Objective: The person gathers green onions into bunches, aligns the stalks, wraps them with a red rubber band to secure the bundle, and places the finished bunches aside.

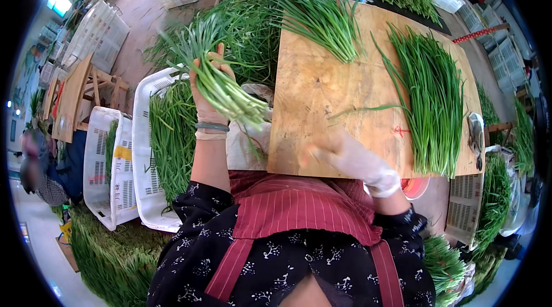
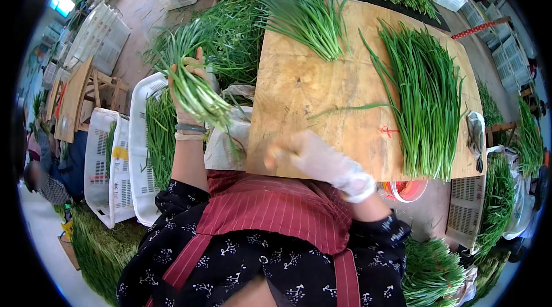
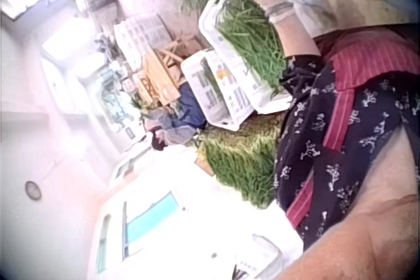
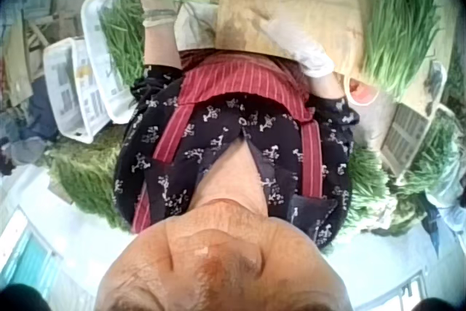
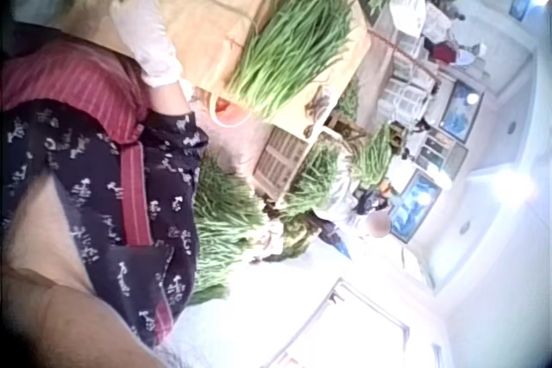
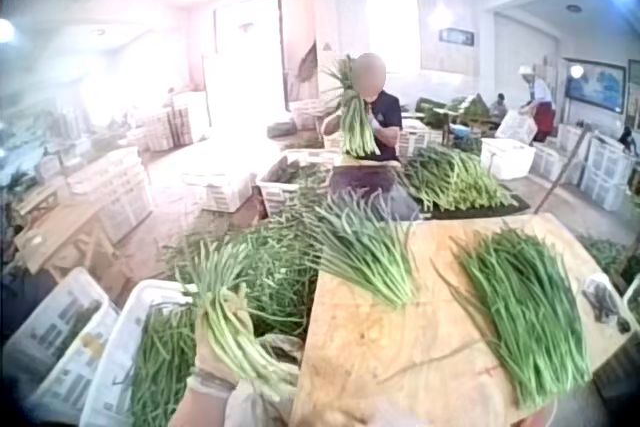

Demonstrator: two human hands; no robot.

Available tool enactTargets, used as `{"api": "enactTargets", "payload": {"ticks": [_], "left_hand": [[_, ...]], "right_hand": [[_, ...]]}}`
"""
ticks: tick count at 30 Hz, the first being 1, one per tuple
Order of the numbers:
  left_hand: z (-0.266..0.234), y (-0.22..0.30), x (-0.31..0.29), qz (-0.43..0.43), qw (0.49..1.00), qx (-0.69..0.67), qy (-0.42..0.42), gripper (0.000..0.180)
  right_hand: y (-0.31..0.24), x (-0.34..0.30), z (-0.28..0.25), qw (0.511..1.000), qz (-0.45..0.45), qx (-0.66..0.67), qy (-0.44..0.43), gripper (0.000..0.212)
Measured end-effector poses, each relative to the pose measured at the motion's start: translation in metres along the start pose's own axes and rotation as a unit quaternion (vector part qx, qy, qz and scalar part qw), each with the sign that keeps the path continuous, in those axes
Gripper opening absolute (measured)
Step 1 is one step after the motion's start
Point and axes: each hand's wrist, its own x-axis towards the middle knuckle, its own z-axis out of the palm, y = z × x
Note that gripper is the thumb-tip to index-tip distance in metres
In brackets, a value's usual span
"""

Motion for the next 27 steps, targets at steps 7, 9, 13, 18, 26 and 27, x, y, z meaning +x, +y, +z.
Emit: {"api": "enactTargets", "payload": {"ticks": [7,9,13,18,26,27], "left_hand": [[0.008,-0.01,-0.017,-0.052,0.989,-0.086,-0.113,0.065],[0.006,-0.01,-0.022,-0.07,0.988,-0.081,-0.114,0.067],[0.0,-0.021,-0.023,-0.106,0.986,-0.057,-0.112,0.073],[-0.005,-0.012,-0.039,-0.087,0.994,-0.019,-0.06,0.074],[-0.023,-0.006,-0.043,-0.086,0.995,-0.036,-0.025,0.066],[-0.021,-0.008,-0.04,-0.096,0.994,-0.044,-0.01,0.064]], "right_hand": [[-0.017,0.011,-0.05,0.972,0.083,0.1,0.194,0.03],[-0.01,0.071,-0.04,0.98,0.038,0.045,0.19,0.043],[-0.001,0.129,0.002,0.987,-0.079,0.125,0.066,0.053],[-0.025,0.124,-0.02,0.999,-0.011,-0.042,-0.02,0.026],[-0.071,0.152,-0.106,0.987,-0.101,0.005,0.126,0.041],[-0.059,0.171,-0.117,0.935,-0.075,-0.233,0.256,0.04]]}}
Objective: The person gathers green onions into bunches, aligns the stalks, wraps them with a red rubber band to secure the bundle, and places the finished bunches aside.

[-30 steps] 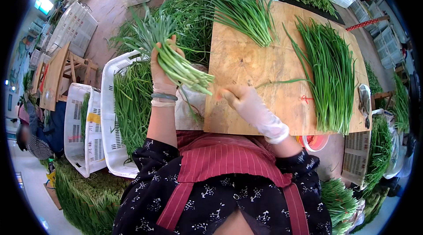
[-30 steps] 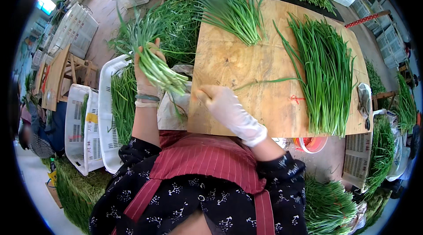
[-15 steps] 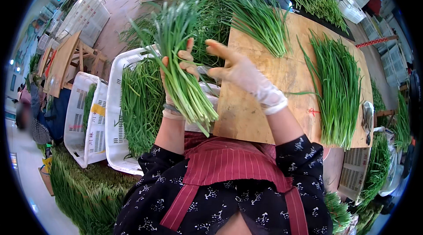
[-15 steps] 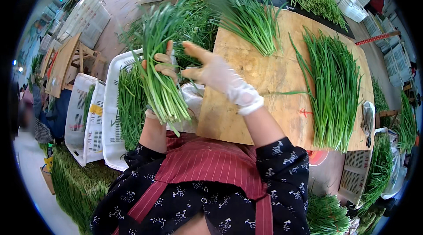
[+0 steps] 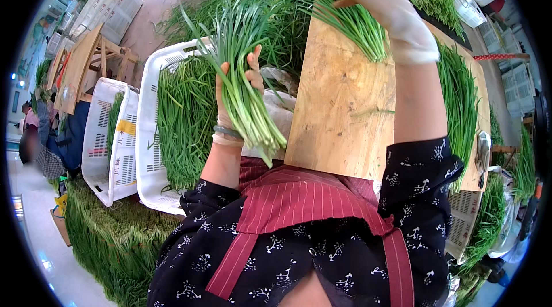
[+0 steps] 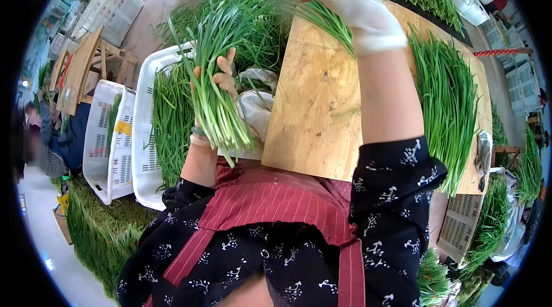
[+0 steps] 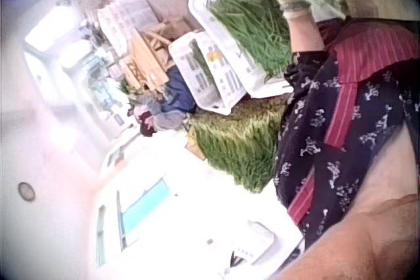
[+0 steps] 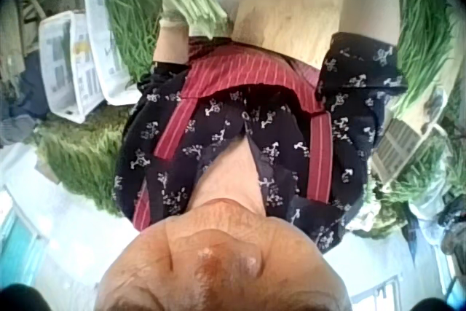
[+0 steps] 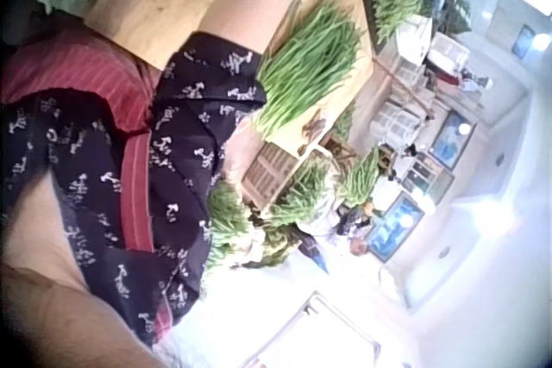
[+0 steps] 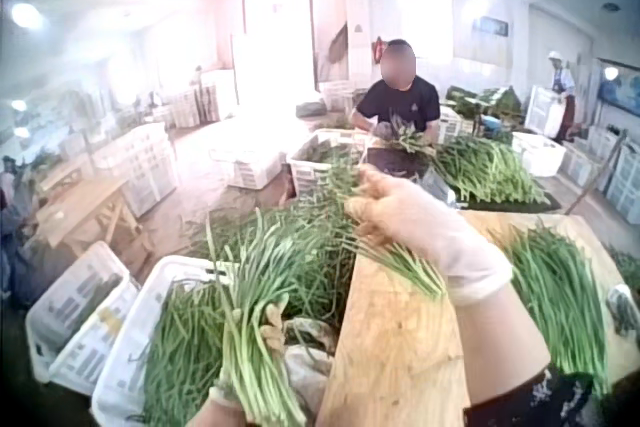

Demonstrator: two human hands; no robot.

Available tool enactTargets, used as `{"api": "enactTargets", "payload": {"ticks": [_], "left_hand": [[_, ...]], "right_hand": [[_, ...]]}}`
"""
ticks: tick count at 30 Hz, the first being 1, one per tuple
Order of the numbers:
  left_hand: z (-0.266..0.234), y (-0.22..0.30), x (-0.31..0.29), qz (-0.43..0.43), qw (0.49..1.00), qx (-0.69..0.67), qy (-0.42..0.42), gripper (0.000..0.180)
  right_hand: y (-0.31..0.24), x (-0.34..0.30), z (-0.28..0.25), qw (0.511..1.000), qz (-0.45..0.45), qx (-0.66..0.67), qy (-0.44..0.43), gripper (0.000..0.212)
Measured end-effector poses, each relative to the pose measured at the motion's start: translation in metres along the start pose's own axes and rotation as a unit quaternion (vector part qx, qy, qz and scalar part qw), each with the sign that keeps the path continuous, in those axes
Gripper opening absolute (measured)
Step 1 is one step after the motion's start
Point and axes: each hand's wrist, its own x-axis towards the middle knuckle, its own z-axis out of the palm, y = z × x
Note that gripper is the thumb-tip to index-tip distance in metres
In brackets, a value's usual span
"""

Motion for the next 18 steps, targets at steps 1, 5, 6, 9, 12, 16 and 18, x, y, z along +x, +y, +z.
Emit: {"api": "enactTargets", "payload": {"ticks": [1,5,6,9,12,16,18], "left_hand": [[0.004,-0.002,0.003,-0.008,1.0,-0.009,0.015,0.062],[0.0,0.025,0.011,0.011,0.995,-0.027,0.096,0.06],[-0.003,0.036,0.01,0.026,0.991,-0.022,0.133,0.055],[-0.012,0.044,0.02,0.081,0.974,0.12,0.175,0.043],[-0.009,0.018,0.042,0.136,0.947,0.179,0.229,0.034],[-0.003,-0.023,0.065,0.106,0.936,0.253,0.22,0.025],[0.003,-0.024,0.067,0.119,0.919,0.287,0.24,0.021]], "right_hand": [[0.013,0.009,0.009,0.962,-0.01,-0.252,0.109,0.043],[-0.002,-0.024,0.031,0.987,-0.129,-0.088,-0.027,0.05],[-0.02,-0.049,0.03,0.987,-0.1,-0.013,-0.123,0.053],[-0.037,-0.101,0.047,0.984,-0.134,0.079,0.09,0.057],[-0.03,-0.127,0.07,0.959,-0.132,0.054,0.243,0.057],[-0.003,-0.135,0.09,0.974,-0.098,-0.129,0.158,0.054],[0.004,-0.13,0.075,0.984,-0.06,0.05,0.158,0.056]]}}
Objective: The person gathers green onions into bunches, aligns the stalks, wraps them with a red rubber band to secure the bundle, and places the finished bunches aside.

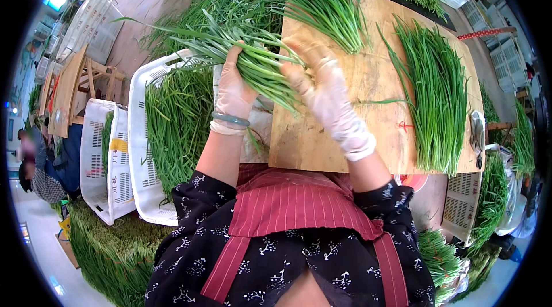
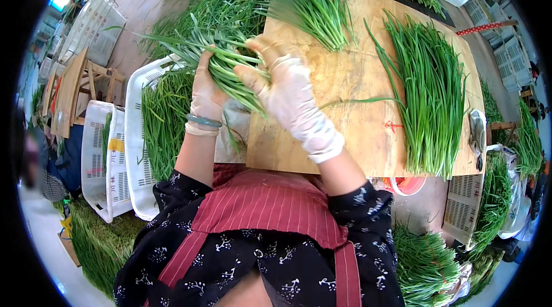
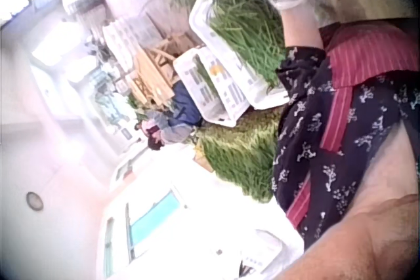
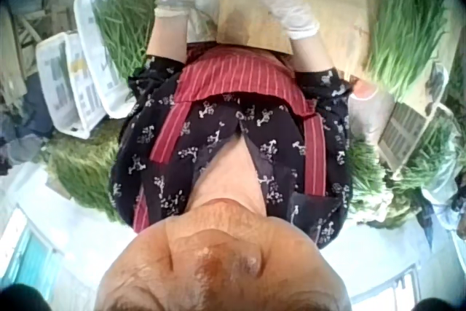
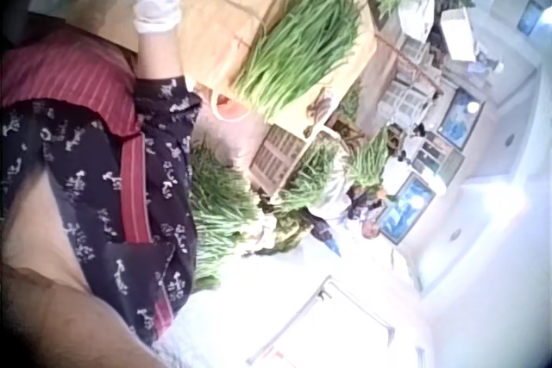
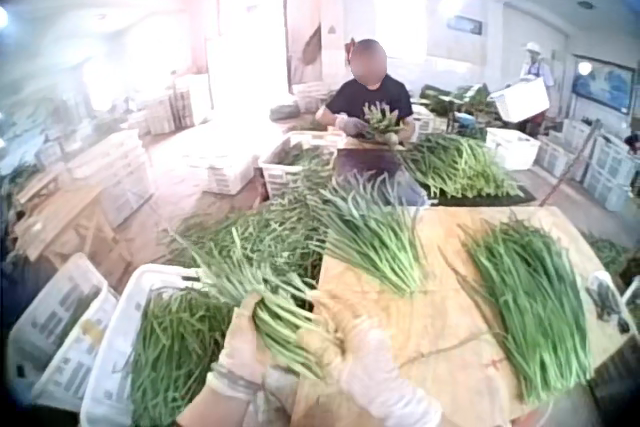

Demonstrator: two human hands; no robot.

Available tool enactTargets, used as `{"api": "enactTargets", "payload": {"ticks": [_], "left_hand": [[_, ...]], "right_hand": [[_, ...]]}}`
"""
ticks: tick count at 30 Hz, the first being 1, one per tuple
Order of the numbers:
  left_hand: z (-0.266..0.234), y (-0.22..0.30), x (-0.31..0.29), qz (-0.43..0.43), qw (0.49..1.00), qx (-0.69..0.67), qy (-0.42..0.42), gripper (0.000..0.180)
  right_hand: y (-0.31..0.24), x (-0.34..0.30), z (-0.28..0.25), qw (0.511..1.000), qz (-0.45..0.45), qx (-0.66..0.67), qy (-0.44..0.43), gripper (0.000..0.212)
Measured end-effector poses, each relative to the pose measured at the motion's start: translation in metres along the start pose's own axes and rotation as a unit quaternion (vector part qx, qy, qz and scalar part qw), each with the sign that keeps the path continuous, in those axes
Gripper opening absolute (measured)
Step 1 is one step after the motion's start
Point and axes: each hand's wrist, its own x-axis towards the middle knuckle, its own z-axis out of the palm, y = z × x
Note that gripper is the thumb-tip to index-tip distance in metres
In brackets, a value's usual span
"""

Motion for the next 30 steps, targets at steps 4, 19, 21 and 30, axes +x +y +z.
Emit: {"api": "enactTargets", "payload": {"ticks": [4,19,21,30], "left_hand": [[0.02,-0.012,0.002,0.066,0.994,0.08,0.019,0.013],[0.093,-0.034,0.003,0.167,0.901,0.355,-0.185,0.092],[0.075,-0.053,0.01,0.168,0.902,0.34,-0.206,0.101],[0.066,-0.076,0.016,0.13,0.93,0.332,-0.09,0.092]], "right_hand": [[-0.005,0.031,-0.041,0.952,0.192,0.0,-0.239,0.093],[0.077,0.024,-0.032,0.961,0.132,0.179,-0.164,0.106],[0.094,0.012,-0.03,0.931,0.191,0.227,-0.211,0.102],[0.068,0.018,-0.028,0.934,0.22,0.222,-0.173,0.07]]}}
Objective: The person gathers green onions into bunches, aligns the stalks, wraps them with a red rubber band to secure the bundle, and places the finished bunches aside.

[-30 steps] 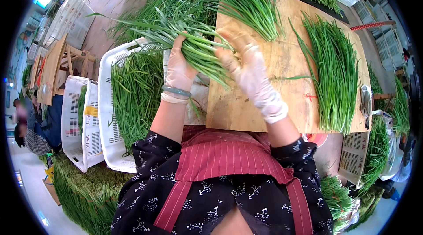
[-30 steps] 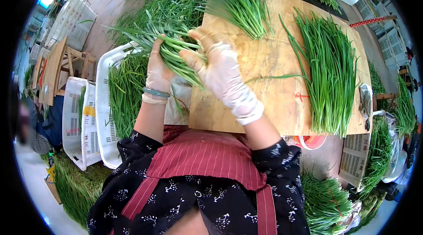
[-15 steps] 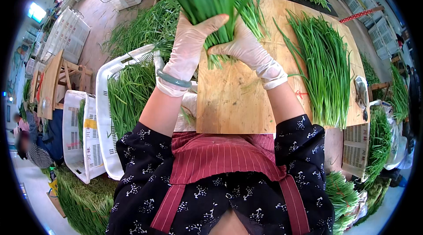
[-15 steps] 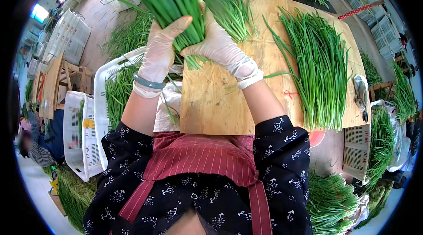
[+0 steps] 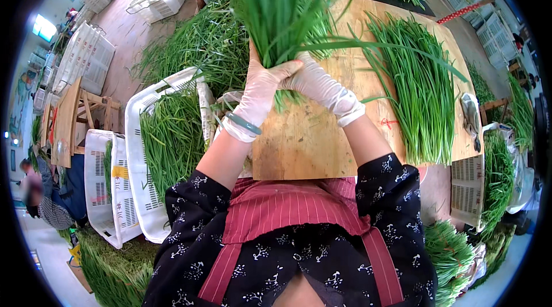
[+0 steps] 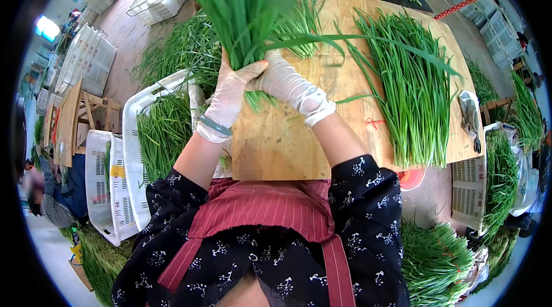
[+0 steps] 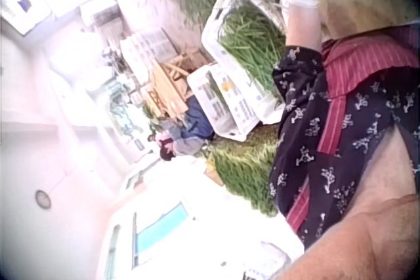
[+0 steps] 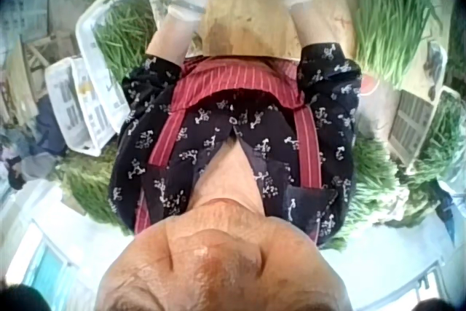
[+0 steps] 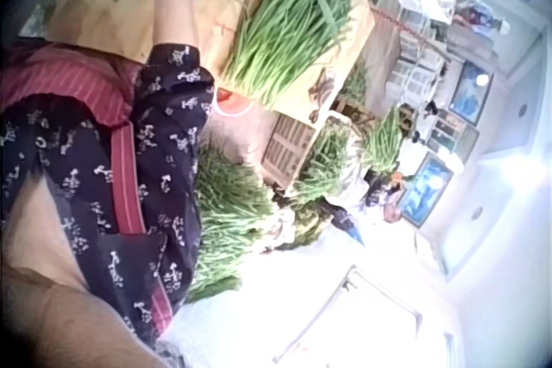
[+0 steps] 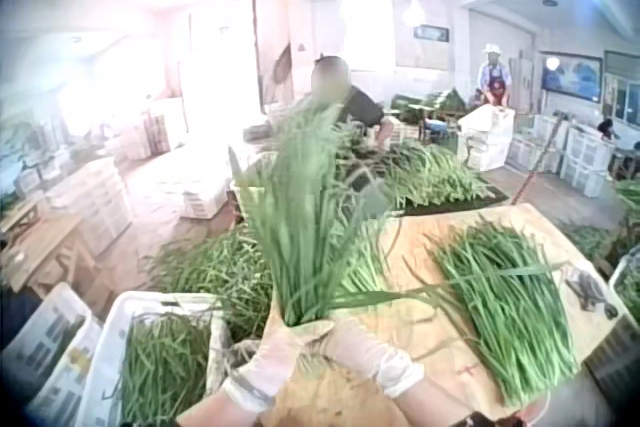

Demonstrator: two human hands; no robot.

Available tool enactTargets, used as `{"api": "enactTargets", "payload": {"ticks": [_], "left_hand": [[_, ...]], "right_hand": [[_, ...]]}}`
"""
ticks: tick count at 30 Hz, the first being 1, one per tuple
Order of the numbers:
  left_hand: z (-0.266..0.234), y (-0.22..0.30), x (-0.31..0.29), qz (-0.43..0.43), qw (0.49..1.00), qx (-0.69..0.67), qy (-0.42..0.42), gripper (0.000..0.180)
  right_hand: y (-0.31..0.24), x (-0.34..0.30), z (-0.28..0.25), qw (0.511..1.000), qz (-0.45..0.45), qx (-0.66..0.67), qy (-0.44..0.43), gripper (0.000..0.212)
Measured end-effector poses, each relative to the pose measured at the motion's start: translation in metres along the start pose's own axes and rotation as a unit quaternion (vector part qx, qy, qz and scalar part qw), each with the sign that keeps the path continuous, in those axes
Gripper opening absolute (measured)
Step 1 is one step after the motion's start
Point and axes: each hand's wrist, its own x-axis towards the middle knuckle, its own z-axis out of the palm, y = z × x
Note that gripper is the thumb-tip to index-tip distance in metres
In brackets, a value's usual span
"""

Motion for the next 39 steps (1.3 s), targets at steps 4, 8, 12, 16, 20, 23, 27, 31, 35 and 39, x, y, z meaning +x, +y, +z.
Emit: {"api": "enactTargets", "payload": {"ticks": [4,8,12,16,20,23,27,31,35,39], "left_hand": [[-0.006,0.008,0.002,-0.045,0.997,-0.06,0.034,0.043],[-0.024,-0.006,0.009,-0.24,0.941,-0.212,0.109,0.023],[-0.041,-0.038,0.0,-0.296,0.915,-0.222,0.163,0.018],[-0.051,-0.04,0.0,-0.316,0.908,-0.242,0.134,0.017],[-0.046,-0.042,-0.009,-0.276,0.935,-0.193,0.109,0.014],[-0.043,-0.048,-0.011,-0.236,0.945,-0.196,0.112,0.012],[-0.035,-0.039,-0.011,-0.293,0.914,-0.255,0.118,0.017],[-0.035,-0.04,-0.02,-0.236,0.912,-0.315,0.117,0.023],[-0.038,-0.02,-0.026,-0.229,0.909,-0.347,0.034,0.035],[-0.05,-0.004,-0.04,-0.301,0.922,-0.241,0.044,0.048]], "right_hand": [[-0.008,0.001,-0.002,0.968,-0.11,-0.225,0.016,0.085],[0.016,-0.001,-0.007,0.964,-0.046,-0.258,-0.054,0.073],[0.039,-0.021,-0.004,0.983,0.174,0.016,-0.057,0.045],[0.038,-0.033,-0.01,0.991,0.113,-0.07,0.006,0.045],[0.035,-0.041,-0.017,0.963,0.249,0.004,-0.104,0.039],[0.006,-0.04,0.001,0.956,0.269,-0.095,-0.073,0.049],[0.029,-0.045,0.021,0.973,0.217,-0.062,-0.045,0.082],[0.041,-0.051,0.043,0.976,0.196,-0.082,0.04,0.073],[0.004,-0.037,0.013,0.984,0.144,-0.107,-0.02,0.067],[0.004,-0.016,-0.026,0.966,0.146,-0.21,-0.048,0.074]]}}
